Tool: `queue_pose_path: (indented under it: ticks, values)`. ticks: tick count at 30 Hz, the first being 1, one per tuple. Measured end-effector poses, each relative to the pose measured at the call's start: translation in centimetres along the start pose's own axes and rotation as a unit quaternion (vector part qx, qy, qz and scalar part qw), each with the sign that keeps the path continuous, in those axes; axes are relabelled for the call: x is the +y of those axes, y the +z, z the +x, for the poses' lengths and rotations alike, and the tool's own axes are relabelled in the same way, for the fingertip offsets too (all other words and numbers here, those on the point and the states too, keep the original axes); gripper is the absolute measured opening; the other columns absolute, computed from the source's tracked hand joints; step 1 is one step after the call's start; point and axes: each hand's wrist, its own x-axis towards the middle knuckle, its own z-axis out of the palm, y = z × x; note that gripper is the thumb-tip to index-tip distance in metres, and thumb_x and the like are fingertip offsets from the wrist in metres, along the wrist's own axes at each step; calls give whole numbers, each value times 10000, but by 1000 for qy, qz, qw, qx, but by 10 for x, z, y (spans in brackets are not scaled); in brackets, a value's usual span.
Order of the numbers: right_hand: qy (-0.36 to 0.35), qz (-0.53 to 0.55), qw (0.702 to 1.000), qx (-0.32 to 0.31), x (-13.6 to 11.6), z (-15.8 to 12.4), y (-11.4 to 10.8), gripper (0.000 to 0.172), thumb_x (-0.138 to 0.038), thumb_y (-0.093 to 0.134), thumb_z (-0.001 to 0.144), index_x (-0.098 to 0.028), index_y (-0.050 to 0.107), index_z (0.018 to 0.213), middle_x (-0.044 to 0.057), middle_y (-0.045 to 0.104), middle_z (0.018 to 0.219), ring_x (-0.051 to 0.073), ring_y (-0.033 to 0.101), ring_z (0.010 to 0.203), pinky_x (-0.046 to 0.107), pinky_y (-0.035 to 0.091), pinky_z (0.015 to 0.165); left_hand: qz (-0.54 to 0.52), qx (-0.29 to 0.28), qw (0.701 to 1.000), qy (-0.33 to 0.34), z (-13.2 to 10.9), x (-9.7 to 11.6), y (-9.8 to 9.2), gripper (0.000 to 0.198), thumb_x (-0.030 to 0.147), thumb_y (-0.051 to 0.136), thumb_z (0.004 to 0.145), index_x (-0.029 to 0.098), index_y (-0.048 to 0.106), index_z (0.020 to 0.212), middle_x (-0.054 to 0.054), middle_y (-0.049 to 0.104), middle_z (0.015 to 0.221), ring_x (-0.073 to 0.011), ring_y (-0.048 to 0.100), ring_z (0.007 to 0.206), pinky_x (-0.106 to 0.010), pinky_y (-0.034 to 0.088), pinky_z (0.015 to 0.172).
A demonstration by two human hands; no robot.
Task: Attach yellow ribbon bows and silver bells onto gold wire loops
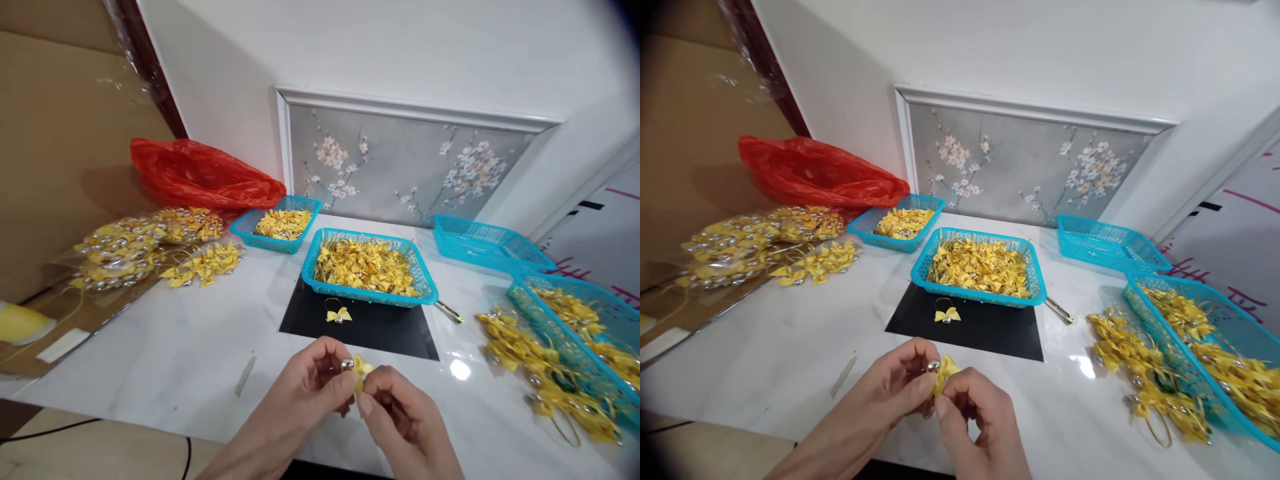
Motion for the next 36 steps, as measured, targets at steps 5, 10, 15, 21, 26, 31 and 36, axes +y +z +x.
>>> queue_pose_path:
  ticks: [5, 10, 15, 21, 26, 31, 36]
  values:
    - [-4, -18, 1000, -16, -3, 0, 1, 288, -407, 598, 814, -195, 532, 631, -16, 521, 590, 122, 382, 530, 249, 290, 495, -8, 27, 999, -31, 2, -1, 3, 243, 342, 679, 826, 179, 520, 744, 48, 504, 654, -91, 401, 596, -217, 328, 569]
    - [31, 5, 999, -3, -8, 3, -5, 308, -416, 635, 771, -196, 502, 602, -40, 429, 561, 118, 345, 528, 238, 278, 490, -20, 27, 999, -25, 2, -1, 1, 280, 379, 713, 791, 180, 523, 739, 51, 486, 638, -93, 394, 586, -226, 327, 576]
    - [51, 50, 997, -32, -3, 6, -10, 329, -450, 654, 780, -184, 541, 622, -32, 463, 585, 121, 377, 549, 234, 313, 518, -35, 22, 999, -28, -1, -1, 2, 279, 375, 726, 775, 177, 531, 752, 49, 501, 621, -92, 402, 578, -226, 335, 587]
    - [98, 137, 981, -97, 8, 3, -14, 350, -520, 647, 806, -177, 580, 798, -59, 459, 582, 82, 367, 476, 208, 319, 478, 56, 24, 998, 11, 0, 3, -2, 168, 286, 675, 823, 179, 550, 788, 36, 542, 707, -108, 449, 654, -229, 358, 626]
    - [103, 143, 981, -78, 10, 4, -11, 351, -499, 662, 804, -157, 596, 760, -43, 499, 583, 68, 390, 436, 200, 318, 440, 112, 27, 993, 23, -1, 3, 3, 164, 286, 634, 847, 184, 525, 777, 33, 538, 698, -127, 450, 679, -244, 362, 641]
    - [40, 88, 993, -61, 0, 5, -10, 280, -399, 664, 827, -162, 618, 685, -33, 503, 570, 93, 406, 513, 214, 339, 496, 60, 1, 998, 3, -2, 0, 4, 206, 325, 676, 814, 172, 545, 770, 26, 530, 698, -125, 425, 666, -251, 350, 641]
    - [15, 27, 998, -58, -2, 5, -19, 253, -385, 677, 814, -171, 635, 686, -12, 546, 610, 117, 444, 578, 229, 375, 560, 42, -14, 999, -30, 0, 2, 0, 259, 365, 696, 797, 167, 529, 785, 31, 512, 699, -110, 401, 635, -238, 320, 592]
